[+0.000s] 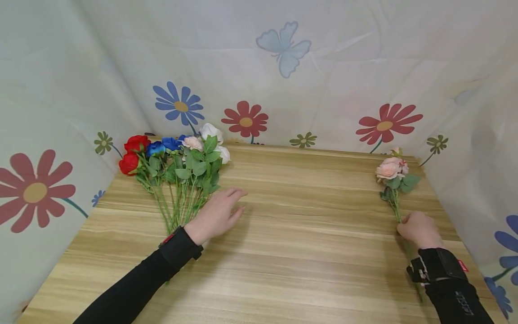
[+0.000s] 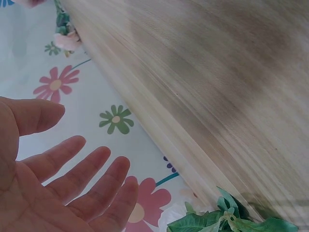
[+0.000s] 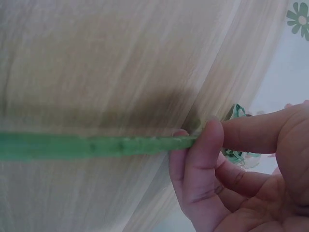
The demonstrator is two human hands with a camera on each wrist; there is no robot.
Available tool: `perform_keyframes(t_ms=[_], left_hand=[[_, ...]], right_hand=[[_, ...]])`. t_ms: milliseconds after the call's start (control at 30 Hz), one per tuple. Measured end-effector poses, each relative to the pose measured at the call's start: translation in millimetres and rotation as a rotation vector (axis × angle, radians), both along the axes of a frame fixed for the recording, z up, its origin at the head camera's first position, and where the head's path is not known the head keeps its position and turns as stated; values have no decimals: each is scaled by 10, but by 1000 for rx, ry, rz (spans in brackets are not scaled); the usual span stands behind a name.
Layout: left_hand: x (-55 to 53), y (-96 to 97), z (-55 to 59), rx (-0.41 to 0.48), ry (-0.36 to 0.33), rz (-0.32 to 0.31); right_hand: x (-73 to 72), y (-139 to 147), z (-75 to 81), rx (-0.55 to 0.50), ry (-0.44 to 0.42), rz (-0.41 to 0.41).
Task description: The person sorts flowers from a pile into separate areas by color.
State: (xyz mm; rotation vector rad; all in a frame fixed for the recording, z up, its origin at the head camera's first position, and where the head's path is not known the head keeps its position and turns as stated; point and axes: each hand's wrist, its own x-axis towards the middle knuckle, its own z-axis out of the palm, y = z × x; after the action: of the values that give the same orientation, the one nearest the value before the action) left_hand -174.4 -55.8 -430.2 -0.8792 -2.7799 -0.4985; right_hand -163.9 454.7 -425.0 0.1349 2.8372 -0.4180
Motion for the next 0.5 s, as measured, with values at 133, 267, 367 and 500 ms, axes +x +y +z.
perform_keyframes(t_ms=[133,267,367,500], left_hand=[[-5,-1,3,2,-3,4],[-8,-15,5,10,-20,14],[-9,-31,6,17,-26,21],[-12,-57,4,19,-10,26]], right_hand=[[17,-33,3,17,71,6],[46,-116,-25,38,169,-38],[53,-207,-35,37,230,-77],[13,-351,-42,12,363,-48]])
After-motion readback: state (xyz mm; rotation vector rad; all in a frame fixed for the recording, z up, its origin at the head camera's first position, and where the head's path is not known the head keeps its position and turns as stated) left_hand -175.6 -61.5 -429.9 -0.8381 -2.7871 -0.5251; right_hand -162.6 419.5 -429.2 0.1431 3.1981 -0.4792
